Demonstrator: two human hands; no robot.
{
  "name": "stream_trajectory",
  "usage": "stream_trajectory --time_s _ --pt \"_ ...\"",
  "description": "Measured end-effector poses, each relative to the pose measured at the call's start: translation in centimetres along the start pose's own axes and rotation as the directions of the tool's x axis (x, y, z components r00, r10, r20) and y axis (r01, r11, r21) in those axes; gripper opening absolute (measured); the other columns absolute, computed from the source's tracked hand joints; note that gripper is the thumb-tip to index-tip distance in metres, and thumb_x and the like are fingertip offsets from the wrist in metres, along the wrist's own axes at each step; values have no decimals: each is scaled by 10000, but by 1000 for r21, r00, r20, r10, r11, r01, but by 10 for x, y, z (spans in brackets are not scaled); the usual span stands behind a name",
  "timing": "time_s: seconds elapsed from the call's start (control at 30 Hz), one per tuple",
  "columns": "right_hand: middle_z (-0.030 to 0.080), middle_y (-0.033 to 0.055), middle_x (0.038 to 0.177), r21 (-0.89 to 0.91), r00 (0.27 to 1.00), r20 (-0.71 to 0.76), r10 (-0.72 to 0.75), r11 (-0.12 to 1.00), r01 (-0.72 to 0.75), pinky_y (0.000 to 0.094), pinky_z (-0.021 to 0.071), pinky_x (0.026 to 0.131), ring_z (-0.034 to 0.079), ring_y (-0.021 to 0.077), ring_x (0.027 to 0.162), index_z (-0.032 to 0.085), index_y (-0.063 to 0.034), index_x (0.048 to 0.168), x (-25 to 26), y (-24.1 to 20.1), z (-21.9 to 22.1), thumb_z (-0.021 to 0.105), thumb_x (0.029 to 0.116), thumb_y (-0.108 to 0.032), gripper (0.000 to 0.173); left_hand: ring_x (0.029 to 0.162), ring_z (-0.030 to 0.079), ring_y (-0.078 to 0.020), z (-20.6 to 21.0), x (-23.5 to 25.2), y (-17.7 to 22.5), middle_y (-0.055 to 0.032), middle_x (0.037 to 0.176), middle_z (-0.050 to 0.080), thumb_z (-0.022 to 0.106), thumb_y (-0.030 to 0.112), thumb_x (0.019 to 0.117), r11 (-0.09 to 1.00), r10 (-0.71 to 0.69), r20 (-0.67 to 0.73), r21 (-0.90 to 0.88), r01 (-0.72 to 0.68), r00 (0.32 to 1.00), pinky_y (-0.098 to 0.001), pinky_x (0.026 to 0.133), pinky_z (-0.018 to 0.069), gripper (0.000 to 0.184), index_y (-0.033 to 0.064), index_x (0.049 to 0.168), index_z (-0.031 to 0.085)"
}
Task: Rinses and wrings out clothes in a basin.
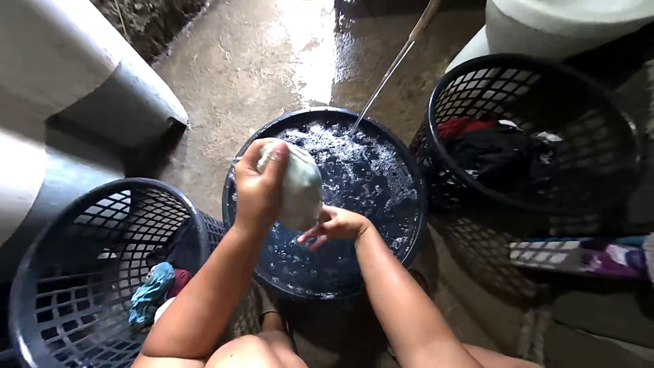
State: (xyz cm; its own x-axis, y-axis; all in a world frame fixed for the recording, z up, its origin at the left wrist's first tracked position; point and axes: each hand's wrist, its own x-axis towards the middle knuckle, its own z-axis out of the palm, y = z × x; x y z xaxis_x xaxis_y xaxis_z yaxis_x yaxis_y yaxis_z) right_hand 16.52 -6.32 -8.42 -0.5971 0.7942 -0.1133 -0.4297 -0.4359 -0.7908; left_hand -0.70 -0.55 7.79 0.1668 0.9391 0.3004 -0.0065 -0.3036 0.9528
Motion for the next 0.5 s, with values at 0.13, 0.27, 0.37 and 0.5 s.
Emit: stream_trajectory --time_s 0.13,0.27,0.37,0.5 --pt "706 120 1268 438 955 -79 -287 850 292 564 621 822 699 348 1130 614 -214 1375 13 5 31 708 677 -837 941 1249 507 -169 1 -16 14 -148 1367 500 684 341 964 863 297 326 310 -399 897 -309 1046 452 266 86 901 728" --pt "729 26 1159 397 816 -432 -384 731 555 369 606 889 703 153 1051 642 -215 1307 32 -22 51 472 952 -739 655 1157 608 -160 -10 -23 -2 -126 1241 630 633 291 995 872 216 448 310 -378 867 -332 998 525 285 30 931 727" --pt "706 -51 972 138 706 -549 -447 785 604 297 597 789 681 71 899 679 -229 1059 26 -41 52 694 938 -432 236 804 675 -36 -31 -13 -12 21 906 705 502 302 1072 953 -57 327 301 -47 943 -257 742 591 297 86 1030 700" --pt "652 -69 846 -292 691 -380 -615 789 541 236 539 626 611 26 724 668 -193 899 22 -60 64 604 909 -273 103 694 677 -108 -37 4 -25 -8 778 692 397 345 1098 812 -577 278 98 575 768 -322 644 598 382 115 959 669"
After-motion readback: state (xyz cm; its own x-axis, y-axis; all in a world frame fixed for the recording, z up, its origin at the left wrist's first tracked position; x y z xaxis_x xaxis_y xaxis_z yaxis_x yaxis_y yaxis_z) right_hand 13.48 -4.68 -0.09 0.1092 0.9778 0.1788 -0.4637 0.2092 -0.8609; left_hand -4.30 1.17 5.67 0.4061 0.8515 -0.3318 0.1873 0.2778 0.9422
